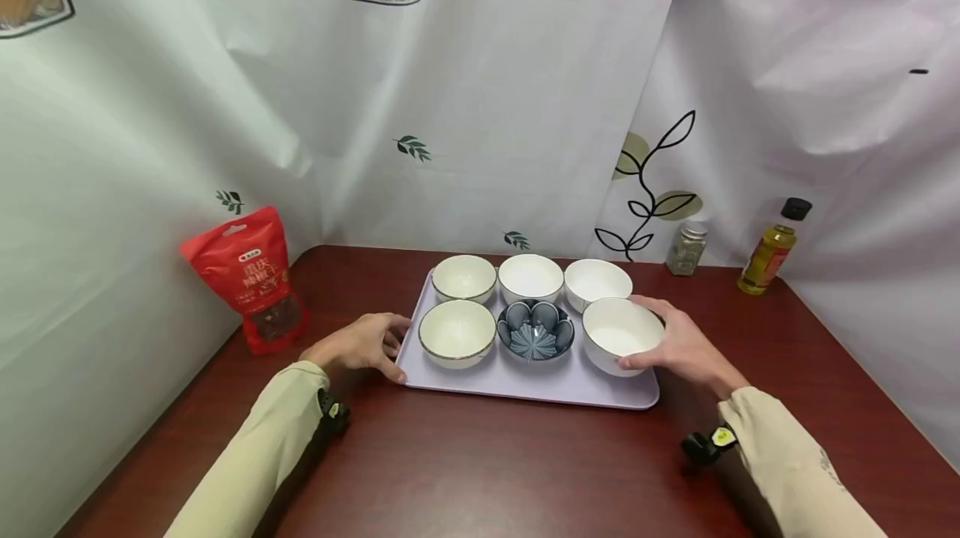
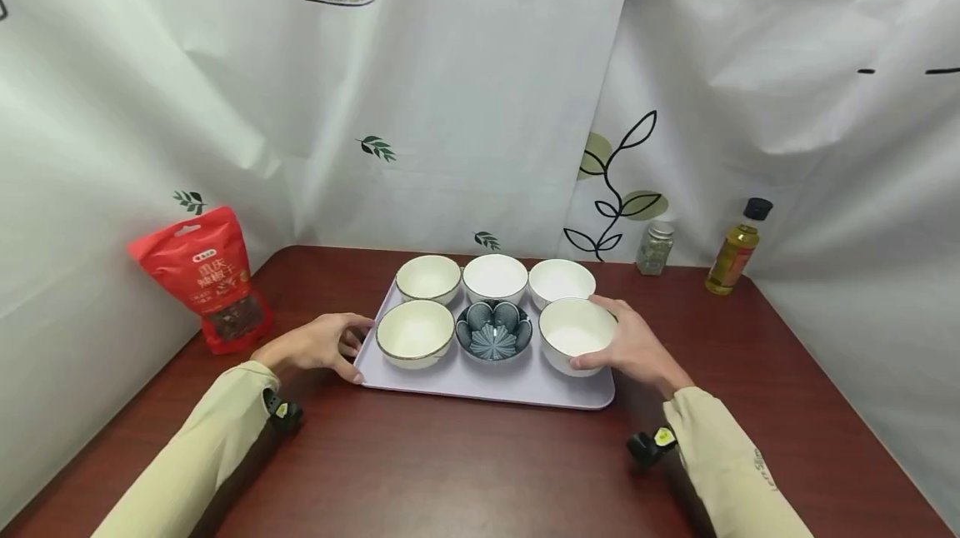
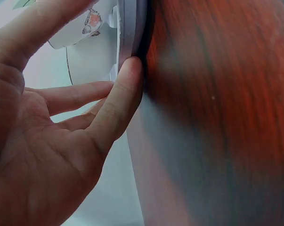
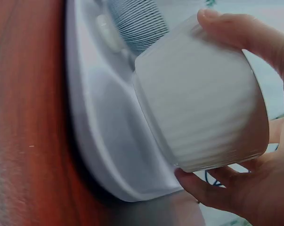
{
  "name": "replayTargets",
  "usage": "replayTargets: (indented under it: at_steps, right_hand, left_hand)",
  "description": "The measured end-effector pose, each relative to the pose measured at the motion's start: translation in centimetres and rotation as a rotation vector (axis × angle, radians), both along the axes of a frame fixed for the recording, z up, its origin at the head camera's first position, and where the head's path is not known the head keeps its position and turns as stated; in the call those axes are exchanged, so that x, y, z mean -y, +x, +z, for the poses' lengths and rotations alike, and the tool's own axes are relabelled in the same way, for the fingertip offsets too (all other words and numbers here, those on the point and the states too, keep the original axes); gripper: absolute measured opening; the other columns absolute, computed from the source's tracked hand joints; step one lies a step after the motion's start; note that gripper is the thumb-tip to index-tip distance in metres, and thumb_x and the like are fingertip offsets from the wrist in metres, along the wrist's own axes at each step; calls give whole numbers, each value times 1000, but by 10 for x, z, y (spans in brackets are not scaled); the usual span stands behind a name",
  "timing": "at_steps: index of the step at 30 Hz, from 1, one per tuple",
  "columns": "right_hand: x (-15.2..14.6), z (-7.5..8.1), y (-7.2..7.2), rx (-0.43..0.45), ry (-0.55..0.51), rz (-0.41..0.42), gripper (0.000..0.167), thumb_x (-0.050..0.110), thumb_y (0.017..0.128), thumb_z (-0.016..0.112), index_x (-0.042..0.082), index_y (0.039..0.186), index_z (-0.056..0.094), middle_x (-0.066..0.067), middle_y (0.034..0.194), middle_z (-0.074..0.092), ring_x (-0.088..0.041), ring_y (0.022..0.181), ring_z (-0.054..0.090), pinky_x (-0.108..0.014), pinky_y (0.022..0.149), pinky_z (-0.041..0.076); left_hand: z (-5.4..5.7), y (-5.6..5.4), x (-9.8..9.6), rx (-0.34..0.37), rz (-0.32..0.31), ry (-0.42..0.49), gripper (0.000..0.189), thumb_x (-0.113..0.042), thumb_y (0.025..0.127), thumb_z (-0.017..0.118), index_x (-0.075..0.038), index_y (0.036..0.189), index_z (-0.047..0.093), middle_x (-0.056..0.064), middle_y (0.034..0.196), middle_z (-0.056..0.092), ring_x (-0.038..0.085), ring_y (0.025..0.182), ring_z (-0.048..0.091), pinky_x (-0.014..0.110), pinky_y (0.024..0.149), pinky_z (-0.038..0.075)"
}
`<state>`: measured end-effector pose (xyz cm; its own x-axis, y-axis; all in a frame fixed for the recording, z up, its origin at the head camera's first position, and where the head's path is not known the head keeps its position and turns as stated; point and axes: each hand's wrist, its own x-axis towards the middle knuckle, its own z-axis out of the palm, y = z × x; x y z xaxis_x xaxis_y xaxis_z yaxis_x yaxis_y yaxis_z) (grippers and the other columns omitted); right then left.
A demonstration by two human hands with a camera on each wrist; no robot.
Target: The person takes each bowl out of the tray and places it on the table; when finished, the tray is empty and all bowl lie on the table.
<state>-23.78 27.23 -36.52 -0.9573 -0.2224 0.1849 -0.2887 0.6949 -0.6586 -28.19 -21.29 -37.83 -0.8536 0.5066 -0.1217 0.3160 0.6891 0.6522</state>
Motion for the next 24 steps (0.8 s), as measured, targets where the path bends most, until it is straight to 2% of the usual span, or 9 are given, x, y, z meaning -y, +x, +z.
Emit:
replayTargets:
  at_steps: [9,15,17,19,21,24]
  right_hand:
    - [-27,10,1,-1,-33,-41,98,26,70,91,0,150,41,-24,149,48,-30,120,51,-8,84,41]
    - [-54,10,-4,18,-20,-107,99,29,74,89,1,153,37,-25,150,45,-1,104,48,-6,81,40]
    - [-61,9,-7,25,-21,-126,100,29,75,89,1,153,35,-27,150,44,3,101,45,-6,80,39]
    - [-64,8,-11,27,-29,-151,101,29,75,89,-1,154,34,-28,151,43,-3,104,47,-6,79,38]
    - [-67,5,-16,33,-46,-183,103,30,75,89,-2,154,32,-29,153,40,-15,110,50,-7,80,38]
    - [-68,-1,-24,47,-73,-239,106,31,76,88,-4,155,28,-31,156,36,-34,123,47,-17,87,39]
  left_hand:
    - [0,0,-2,-10,-13,-14,92,-9,64,93,16,138,46,28,125,61,27,99,71,36,85,63]
    - [0,-1,-6,-1,-3,-21,91,-9,64,93,16,138,46,28,126,61,27,98,71,36,86,63]
    - [0,-1,-6,1,3,-28,91,-8,64,93,15,138,46,28,127,61,27,99,71,36,86,63]
    - [1,-1,-6,4,5,-30,92,-8,64,94,16,139,45,29,127,60,27,99,71,36,86,63]
    - [1,0,-6,0,-3,-39,93,-8,64,94,16,139,45,28,127,60,28,99,71,36,85,63]
    - [1,1,-5,-2,-15,-42,92,-7,64,94,16,139,45,28,127,59,28,100,71,36,85,63]
